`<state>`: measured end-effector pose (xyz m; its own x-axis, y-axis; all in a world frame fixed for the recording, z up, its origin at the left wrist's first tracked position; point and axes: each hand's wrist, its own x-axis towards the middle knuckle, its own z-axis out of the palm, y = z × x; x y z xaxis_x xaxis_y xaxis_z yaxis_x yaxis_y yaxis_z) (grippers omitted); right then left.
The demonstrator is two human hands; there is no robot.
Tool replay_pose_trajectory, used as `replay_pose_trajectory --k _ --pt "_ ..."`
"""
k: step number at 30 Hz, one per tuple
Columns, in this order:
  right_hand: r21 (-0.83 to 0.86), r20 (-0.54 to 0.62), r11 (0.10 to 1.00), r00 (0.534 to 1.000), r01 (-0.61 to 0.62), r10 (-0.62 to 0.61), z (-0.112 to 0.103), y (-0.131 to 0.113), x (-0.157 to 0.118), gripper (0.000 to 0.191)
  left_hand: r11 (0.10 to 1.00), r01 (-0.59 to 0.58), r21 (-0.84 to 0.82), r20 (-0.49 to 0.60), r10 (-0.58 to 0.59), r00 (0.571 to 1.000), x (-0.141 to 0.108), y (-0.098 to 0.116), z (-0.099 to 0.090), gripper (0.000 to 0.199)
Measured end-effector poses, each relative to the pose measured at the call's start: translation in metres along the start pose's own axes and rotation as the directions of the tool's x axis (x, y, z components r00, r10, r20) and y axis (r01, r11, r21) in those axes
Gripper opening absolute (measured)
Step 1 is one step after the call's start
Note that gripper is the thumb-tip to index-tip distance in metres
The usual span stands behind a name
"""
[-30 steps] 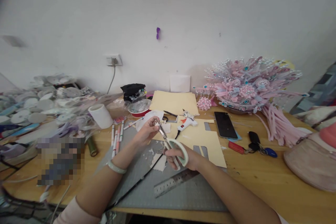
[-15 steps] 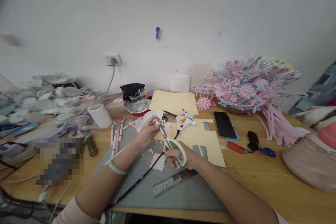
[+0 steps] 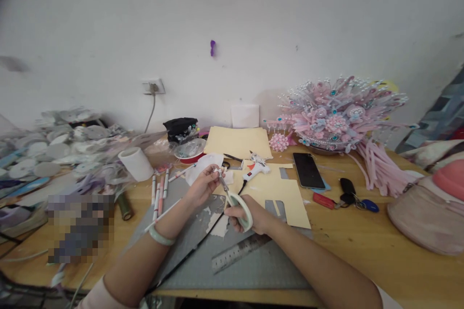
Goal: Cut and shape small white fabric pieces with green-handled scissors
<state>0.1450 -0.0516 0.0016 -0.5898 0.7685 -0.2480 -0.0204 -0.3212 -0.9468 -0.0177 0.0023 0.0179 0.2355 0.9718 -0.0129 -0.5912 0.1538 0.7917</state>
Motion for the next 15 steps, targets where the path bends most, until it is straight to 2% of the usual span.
replay_pose_trajectory --k 3,7,9,11,15 --pt "0.089 -0.054 0.994 0.997 -0.058 0.063 0.002 -0.004 -0.001 0.025 0.997 0.059 -0.044 -0.029 -0.061 0.998 0.000 -0.002 0.001 0.012" --pt "0.397 -0.124 0.899 0.960 -0.183 0.251 0.003 -0.013 -0.004 0.027 0.989 0.128 -0.072 -0.048 -0.132 0.990 0.000 -0.007 0.000 0.004" --pt "0.493 -0.088 0.850 0.961 -0.186 0.262 0.004 -0.016 -0.005 0.024 0.988 0.141 -0.070 -0.042 -0.144 0.989 0.000 -0.008 0.000 0.006" --pt "0.538 -0.025 0.825 0.974 -0.175 0.223 0.003 -0.017 -0.006 0.024 0.986 0.150 -0.076 -0.048 -0.154 0.987 0.000 -0.008 0.001 0.009" --pt "0.570 0.134 0.794 0.978 -0.209 0.161 0.001 -0.016 -0.007 0.025 0.979 0.151 -0.138 -0.134 -0.169 0.976 0.001 -0.006 0.004 0.014"
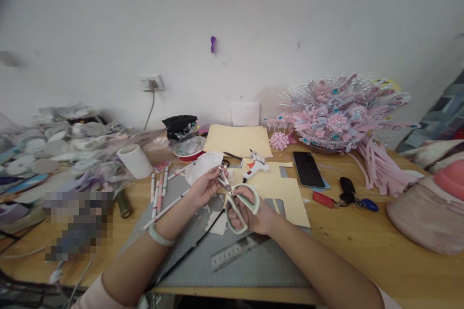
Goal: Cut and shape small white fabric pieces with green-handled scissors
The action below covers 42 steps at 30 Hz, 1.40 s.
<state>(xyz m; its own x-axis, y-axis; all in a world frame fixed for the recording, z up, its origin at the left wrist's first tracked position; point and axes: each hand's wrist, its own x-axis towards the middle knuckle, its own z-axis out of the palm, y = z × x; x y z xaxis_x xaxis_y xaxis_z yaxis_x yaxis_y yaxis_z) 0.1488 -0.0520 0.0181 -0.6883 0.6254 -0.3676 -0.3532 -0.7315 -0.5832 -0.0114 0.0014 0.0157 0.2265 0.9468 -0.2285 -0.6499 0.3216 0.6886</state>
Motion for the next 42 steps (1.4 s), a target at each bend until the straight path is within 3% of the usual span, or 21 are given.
replay_pose_trajectory --k 5,8,14,19,22,26,30,34,38,42 --pt "0.020 0.106 0.984 0.979 -0.177 0.174 -0.003 0.001 0.001 0.033 0.995 -0.034 -0.090 -0.113 0.024 0.993 0.004 0.006 -0.001 0.020" --pt "0.046 0.142 0.982 0.974 -0.185 0.176 -0.003 0.002 0.001 0.034 0.992 -0.028 -0.127 -0.136 0.010 0.991 0.004 0.011 -0.003 0.023" --pt "0.150 0.209 0.974 0.968 -0.169 0.136 -0.001 -0.004 -0.003 0.040 0.969 0.220 -0.109 -0.078 -0.229 0.970 -0.002 0.011 0.002 0.018" --pt "0.243 0.278 0.935 0.942 -0.257 0.186 -0.001 -0.011 -0.005 0.052 0.982 0.190 0.022 0.018 -0.190 0.982 -0.004 0.007 0.002 0.007" --pt "0.310 0.295 0.910 0.938 -0.274 0.182 -0.002 -0.013 -0.006 0.053 0.985 0.164 0.060 0.081 -0.168 0.982 -0.003 0.008 0.000 0.012" --pt "0.362 0.310 0.888 0.935 -0.284 0.173 -0.005 -0.015 -0.006 0.050 0.995 0.101 0.019 0.062 -0.102 0.993 0.002 0.009 -0.003 0.017" --pt "0.336 0.296 0.908 0.943 -0.251 0.151 -0.005 -0.014 -0.006 0.046 0.996 0.014 -0.090 -0.068 -0.020 0.997 0.009 0.010 -0.007 0.018" --pt "0.183 0.180 0.976 0.980 -0.121 0.088 -0.003 -0.011 -0.006 0.050 0.985 -0.012 -0.170 -0.151 -0.014 0.988 0.011 0.013 -0.009 0.019" --pt "-0.003 0.074 0.997 0.994 -0.077 0.077 -0.001 -0.006 -0.005 0.056 0.974 0.014 -0.225 -0.169 -0.053 0.984 0.008 0.016 -0.006 0.021" --pt "-0.062 0.018 0.998 1.000 -0.022 0.023 0.000 -0.003 -0.003 0.061 0.978 0.073 -0.197 -0.126 -0.099 0.987 0.007 0.015 -0.004 0.026"
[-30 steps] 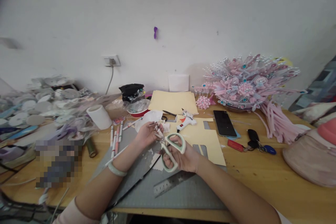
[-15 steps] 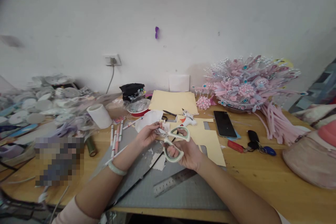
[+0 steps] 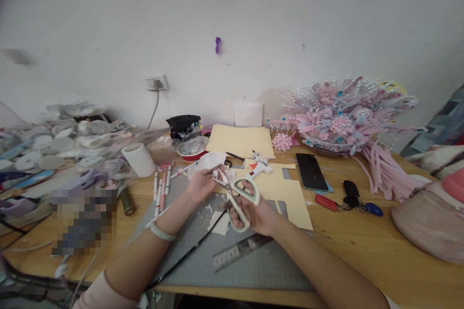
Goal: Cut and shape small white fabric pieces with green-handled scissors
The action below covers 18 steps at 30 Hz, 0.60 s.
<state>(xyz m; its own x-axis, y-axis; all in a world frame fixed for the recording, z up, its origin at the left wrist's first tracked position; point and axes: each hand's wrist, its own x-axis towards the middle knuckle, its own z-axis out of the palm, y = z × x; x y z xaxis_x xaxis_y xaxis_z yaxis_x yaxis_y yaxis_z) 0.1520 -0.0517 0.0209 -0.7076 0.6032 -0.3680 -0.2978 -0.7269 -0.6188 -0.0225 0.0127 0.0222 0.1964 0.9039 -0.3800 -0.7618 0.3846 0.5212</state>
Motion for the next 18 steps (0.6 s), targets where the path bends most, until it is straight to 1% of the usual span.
replay_pose_trajectory --k 3,6,9,11,14,16,18 --pt "-0.002 -0.034 0.999 0.999 0.035 -0.035 0.001 0.000 0.000 0.058 0.999 -0.012 0.043 0.044 0.010 0.999 0.001 -0.001 -0.001 0.021" --pt "-0.003 -0.064 1.000 0.998 0.019 -0.020 0.003 -0.002 -0.002 0.058 0.996 -0.048 0.075 0.083 0.041 0.996 0.002 -0.003 -0.004 0.019" --pt "-0.004 -0.056 0.999 0.998 0.032 -0.032 0.004 -0.003 -0.004 0.057 0.990 -0.089 0.108 0.093 0.079 0.992 0.004 -0.003 -0.006 0.019" --pt "-0.011 -0.038 0.999 0.998 0.043 -0.044 0.003 -0.002 -0.004 0.055 0.984 -0.133 0.117 0.076 0.125 0.989 0.006 -0.003 -0.008 0.019" --pt "-0.027 -0.013 0.999 0.999 0.042 -0.043 -0.001 -0.001 -0.002 0.055 0.980 -0.177 0.094 0.016 0.177 0.984 0.010 -0.003 -0.010 0.021" --pt "-0.037 -0.010 0.998 0.999 0.047 -0.047 -0.003 0.000 0.000 0.054 0.980 -0.184 0.078 -0.004 0.185 0.983 0.012 -0.003 -0.012 0.023" --pt "-0.048 -0.014 0.997 0.998 0.056 -0.057 -0.005 0.001 0.001 0.053 0.981 -0.182 0.072 0.005 0.182 0.983 0.013 -0.002 -0.012 0.023"
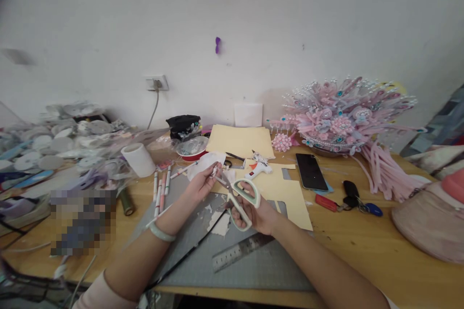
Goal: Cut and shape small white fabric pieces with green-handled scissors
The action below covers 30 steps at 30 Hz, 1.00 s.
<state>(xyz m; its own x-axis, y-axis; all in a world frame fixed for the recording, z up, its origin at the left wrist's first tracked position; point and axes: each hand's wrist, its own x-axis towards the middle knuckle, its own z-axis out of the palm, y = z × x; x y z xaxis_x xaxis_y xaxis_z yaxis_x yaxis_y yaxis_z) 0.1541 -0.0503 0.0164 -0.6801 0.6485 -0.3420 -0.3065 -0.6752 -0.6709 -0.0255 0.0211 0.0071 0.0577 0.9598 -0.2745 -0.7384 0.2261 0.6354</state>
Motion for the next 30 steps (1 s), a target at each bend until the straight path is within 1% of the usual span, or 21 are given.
replay_pose_trajectory --k 5,9,12,16,19,22,27,30 --pt "0.009 -0.012 1.000 1.000 0.004 -0.004 -0.002 0.000 0.001 0.051 1.000 0.025 0.011 0.032 -0.025 0.999 -0.006 0.001 0.005 0.024" --pt "0.042 -0.038 0.999 0.999 0.014 -0.013 0.000 -0.001 0.000 0.047 0.998 0.042 0.054 0.048 -0.044 0.998 -0.012 0.000 0.009 0.022" --pt "0.059 -0.060 0.997 0.997 0.046 -0.043 0.003 -0.002 -0.001 0.043 0.995 0.048 0.089 0.035 -0.051 0.998 -0.015 -0.002 0.012 0.021" --pt "0.067 -0.086 0.997 0.996 0.045 -0.040 0.006 -0.002 -0.001 0.040 0.994 0.045 0.098 0.028 -0.047 0.998 -0.017 -0.005 0.014 0.020" --pt "0.064 -0.065 0.997 0.997 0.046 -0.041 0.003 0.000 0.001 0.040 0.995 0.042 0.089 0.040 -0.046 0.998 -0.018 -0.008 0.015 0.017" --pt "0.052 -0.036 0.998 0.999 0.025 -0.023 0.000 0.001 0.004 0.043 0.996 0.059 0.070 0.040 -0.062 0.997 -0.018 -0.009 0.015 0.019" --pt "0.062 -0.038 0.996 0.997 0.064 -0.062 0.001 0.001 0.003 0.040 0.995 0.061 0.083 0.093 -0.069 0.993 -0.021 -0.007 0.016 0.019" --pt "0.022 -0.025 0.998 0.998 0.051 -0.050 0.001 0.002 0.002 0.044 0.994 0.053 0.093 0.097 -0.062 0.993 -0.022 -0.007 0.016 0.022"
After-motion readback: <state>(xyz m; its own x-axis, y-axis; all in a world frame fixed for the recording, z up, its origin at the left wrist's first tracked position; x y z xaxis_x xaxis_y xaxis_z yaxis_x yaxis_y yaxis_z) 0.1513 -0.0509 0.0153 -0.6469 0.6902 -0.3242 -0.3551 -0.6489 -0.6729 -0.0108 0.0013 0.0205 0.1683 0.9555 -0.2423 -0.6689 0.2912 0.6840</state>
